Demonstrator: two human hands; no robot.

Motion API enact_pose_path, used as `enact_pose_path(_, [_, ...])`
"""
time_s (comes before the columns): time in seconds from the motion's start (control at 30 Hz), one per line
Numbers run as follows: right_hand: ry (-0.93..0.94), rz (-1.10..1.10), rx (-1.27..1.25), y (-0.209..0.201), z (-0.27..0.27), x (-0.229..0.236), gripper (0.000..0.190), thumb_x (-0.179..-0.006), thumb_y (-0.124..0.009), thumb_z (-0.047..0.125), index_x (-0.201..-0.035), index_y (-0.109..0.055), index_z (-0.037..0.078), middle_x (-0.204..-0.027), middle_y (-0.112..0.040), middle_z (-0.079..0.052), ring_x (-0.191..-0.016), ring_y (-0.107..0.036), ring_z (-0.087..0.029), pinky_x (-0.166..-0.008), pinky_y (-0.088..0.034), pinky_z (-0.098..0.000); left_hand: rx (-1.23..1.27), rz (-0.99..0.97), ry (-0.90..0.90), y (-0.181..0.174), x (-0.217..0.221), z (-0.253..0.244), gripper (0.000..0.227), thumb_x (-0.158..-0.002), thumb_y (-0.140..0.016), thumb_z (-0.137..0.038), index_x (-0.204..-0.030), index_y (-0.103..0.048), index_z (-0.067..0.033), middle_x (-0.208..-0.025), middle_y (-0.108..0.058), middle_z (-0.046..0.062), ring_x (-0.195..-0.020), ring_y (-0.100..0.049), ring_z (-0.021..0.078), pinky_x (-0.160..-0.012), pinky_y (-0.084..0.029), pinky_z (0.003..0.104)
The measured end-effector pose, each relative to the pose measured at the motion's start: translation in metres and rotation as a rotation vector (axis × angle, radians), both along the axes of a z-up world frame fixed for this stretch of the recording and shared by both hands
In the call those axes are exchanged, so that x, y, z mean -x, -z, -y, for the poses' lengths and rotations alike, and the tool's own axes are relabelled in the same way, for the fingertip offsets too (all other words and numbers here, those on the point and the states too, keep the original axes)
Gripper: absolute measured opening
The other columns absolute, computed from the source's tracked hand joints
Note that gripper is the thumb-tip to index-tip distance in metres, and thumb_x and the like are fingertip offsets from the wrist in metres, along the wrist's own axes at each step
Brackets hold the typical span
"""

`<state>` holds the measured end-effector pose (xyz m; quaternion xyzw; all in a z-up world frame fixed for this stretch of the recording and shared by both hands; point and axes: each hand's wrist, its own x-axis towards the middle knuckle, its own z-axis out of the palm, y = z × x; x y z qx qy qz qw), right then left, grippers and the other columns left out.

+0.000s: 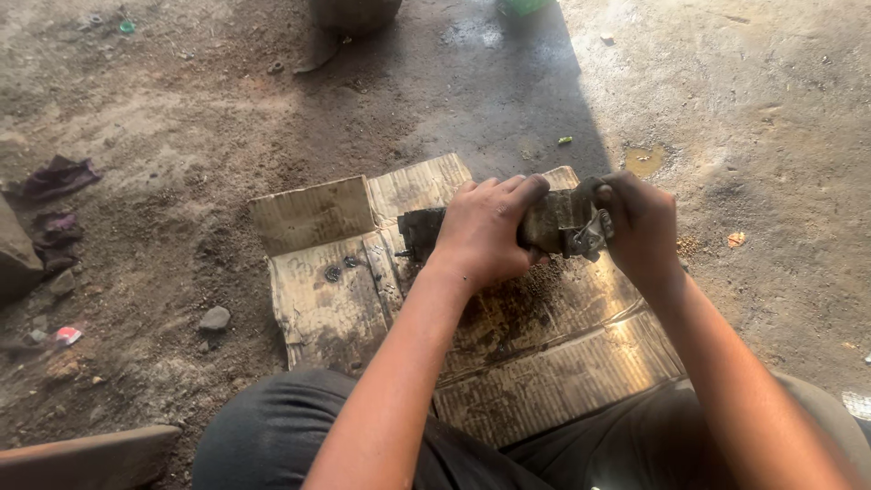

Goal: The person scrapes grime and residue from the surfaces of a metal engine housing using a flat metal strip. They turn the part over to reach different areas and clean off the accumulation.

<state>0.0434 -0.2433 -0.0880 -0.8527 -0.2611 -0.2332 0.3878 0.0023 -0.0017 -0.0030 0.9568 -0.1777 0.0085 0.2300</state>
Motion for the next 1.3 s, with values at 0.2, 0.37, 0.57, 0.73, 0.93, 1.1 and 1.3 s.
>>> enact_pose_path(0.2, [0.087, 0.162, 0.493, -0.061, 0.003, 0.012, 0.013, -0.098, -0.064, 0.004, -0.090, -0.072, 0.009, -0.067, -0.067, -0.007, -0.053, -0.061, -0.020, -0.050, -0.048, -0.0375, 0.049, 0.033, 0.045, 0.004, 0.003, 0.004, 0.060, -0.070, -0.083, -0.024, -0.124, -0.056, -0.0247, -0.111, -0.069, -0.002, -0.100, -0.065, 0.0191, -0.095, -0.049, 0.034])
enact_pose_path(0.37, [0.111, -0.172, 1.105, -0.119, -0.010, 0.006, 0.016, -0.096, -0.061, 0.003, -0.098, -0.072, 0.014, -0.069, -0.070, -0.004, -0.055, -0.066, -0.016, -0.050, -0.051, -0.0336, 0.029, 0.133, 0.047, 0.015, 0.006, 0.007, 0.069, -0.063, -0.086, -0.021, -0.126, -0.057, -0.0218, -0.113, -0.069, 0.002, -0.102, -0.066, 0.0231, -0.090, -0.048, 0.039])
enact_pose_path(0.57, [0.343, -0.335, 1.205, -0.132, -0.051, 0.033, 0.007, -0.095, -0.066, 0.018, -0.094, -0.073, 0.016, -0.075, -0.072, -0.005, -0.067, -0.070, -0.020, -0.062, -0.054, -0.0378, 0.110, 0.133, 0.052, 0.017, 0.005, 0.009, 0.069, -0.063, -0.088, -0.024, -0.126, -0.059, -0.0214, -0.113, -0.070, 0.003, -0.103, -0.066, 0.0254, -0.091, -0.047, 0.042])
enact_pose_path(0.73, [0.269, -0.324, 1.225, -0.143, -0.051, 0.043, 0.011, -0.091, -0.068, 0.027, -0.091, -0.076, 0.020, -0.078, -0.072, -0.002, -0.076, -0.071, -0.019, -0.067, -0.054, -0.0348, 0.046, 0.128, 0.079, 0.021, 0.003, 0.010, 0.063, -0.070, -0.082, -0.020, -0.127, -0.059, -0.0252, -0.111, -0.071, -0.001, -0.099, -0.069, 0.0230, -0.088, -0.050, 0.041])
enact_pose_path(0.93, [0.427, -0.556, 1.320, -0.145, -0.064, 0.023, 0.018, -0.095, -0.070, 0.033, -0.095, -0.077, 0.016, -0.081, -0.073, -0.005, -0.075, -0.071, -0.017, -0.064, -0.054, -0.0316, 0.095, 0.276, 0.076, 0.031, -0.001, 0.008, 0.063, -0.066, -0.084, -0.025, -0.123, -0.057, -0.0226, -0.102, -0.070, 0.002, -0.096, -0.069, 0.0255, -0.086, -0.051, 0.043])
enact_pose_path(1.1, [0.577, -0.462, 1.494, -0.131, -0.079, 0.036, 0.020, -0.094, -0.071, 0.034, -0.101, -0.080, 0.017, -0.095, -0.076, -0.003, -0.080, -0.069, -0.013, -0.067, -0.055, -0.0271, 0.120, 0.249, 0.098, 0.026, 0.002, 0.011, 0.055, -0.067, -0.085, -0.028, -0.114, -0.058, -0.0228, -0.103, -0.071, 0.000, -0.101, -0.069, 0.0258, -0.082, -0.051, 0.045])
enact_pose_path(1.3, [0.450, -0.774, 0.964, -0.139, -0.022, 0.026, 0.023, -0.102, -0.059, 0.024, -0.117, -0.076, 0.030, -0.092, -0.079, 0.004, -0.080, -0.074, -0.016, -0.067, -0.054, -0.0327, 0.119, 0.210, 0.094, 0.025, 0.001, 0.013, 0.059, -0.064, -0.085, -0.029, -0.116, -0.058, -0.0240, -0.107, -0.071, -0.001, -0.101, -0.069, 0.0247, -0.082, -0.051, 0.044])
